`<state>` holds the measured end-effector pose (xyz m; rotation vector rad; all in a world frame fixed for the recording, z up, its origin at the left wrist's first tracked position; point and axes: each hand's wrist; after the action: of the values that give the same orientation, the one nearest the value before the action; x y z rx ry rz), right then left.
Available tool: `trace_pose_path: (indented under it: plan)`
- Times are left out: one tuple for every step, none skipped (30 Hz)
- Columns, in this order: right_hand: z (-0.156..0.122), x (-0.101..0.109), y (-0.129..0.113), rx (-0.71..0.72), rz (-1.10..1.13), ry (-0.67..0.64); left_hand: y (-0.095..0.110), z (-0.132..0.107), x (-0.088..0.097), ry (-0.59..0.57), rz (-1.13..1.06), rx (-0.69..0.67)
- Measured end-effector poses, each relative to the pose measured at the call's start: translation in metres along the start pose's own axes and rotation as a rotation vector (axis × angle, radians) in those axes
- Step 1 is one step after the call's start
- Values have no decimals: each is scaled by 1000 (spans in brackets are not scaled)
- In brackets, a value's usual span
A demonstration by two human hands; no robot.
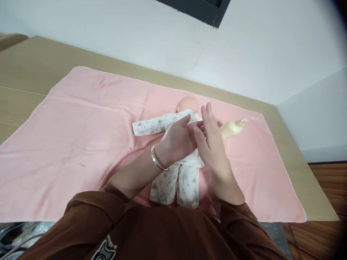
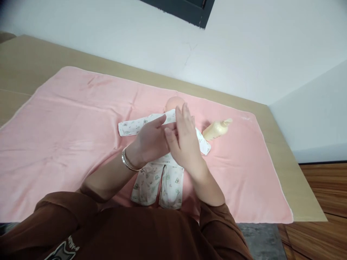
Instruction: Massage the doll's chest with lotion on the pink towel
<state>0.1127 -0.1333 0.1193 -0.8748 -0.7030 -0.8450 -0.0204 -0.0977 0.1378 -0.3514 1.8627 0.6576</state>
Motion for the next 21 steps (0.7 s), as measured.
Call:
trace_pose_path:
  plan:
    - [0,-5,-4,19,-42,-19,-1,-3,-2,-47,-10,24]
    - [0,-8,-7,37,-85,-34,-2,-6,-4,-85,-14,39]
    - [-1,-9,-10,59,-120,-43,-2,-9,-5,-112,-12,43]
    - [-3,-9,-14,84,-143,-48,-2,-12,-6,-126,-5,35]
    - [-6,-8,-18,111,-154,-50,-1,-14,-7,-128,7,18]
    - [-9,-6,-23,142,-157,-48,1,-16,-8,-122,22,-8]
    - [-12,-5,-27,178,-154,-48,4,-18,-8,-108,42,-44]
    - [-15,-4,-32,216,-147,-54,7,-20,-9,-94,68,-84]
    - [-18,-2,-36,255,-136,-68,11,-22,-9,-82,99,-127]
    - [-20,-2,-39,292,-121,-88,16,-24,-8,-72,135,-171]
    - [-22,-1,-41,324,-104,-112,20,-25,-8,-62,175,-216]
    - [-22,0,-41,345,-85,-132,23,-26,-8,-48,215,-260]
    - [-21,0,-39,353,-68,-139,26,-26,-8,-32,249,-300]
    - [-20,1,-37,348,-55,-132,26,-26,-8,-16,273,-335]
    - [-18,1,-33,327,-47,-113,25,-25,-8,-3,285,-361]
    - [-15,2,-28,296,-45,-90,22,-24,-9,2,285,-370]
    - [-13,2,-24,258,-51,-67,18,-22,-9,-2,274,-365]
    - [-11,3,-20,219,-64,-48,12,-19,-9,-12,256,-349]
    - [-9,3,-16,183,-82,-38,6,-16,-9,-25,234,-329]
    - [-8,3,-13,155,-103,-33,0,-13,-9,-38,207,-306]
    - [-8,3,-11,134,-124,-32,-6,-10,-8,-51,178,-283]
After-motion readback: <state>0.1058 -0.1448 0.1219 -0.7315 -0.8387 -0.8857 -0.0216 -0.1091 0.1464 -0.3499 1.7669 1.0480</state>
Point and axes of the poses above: each hand's wrist, its own z-axis towards the middle knuckle, its own x-axis out of the back of the hand, y = z × x, and after that the axes turned 4 degrees about -z, right-handed
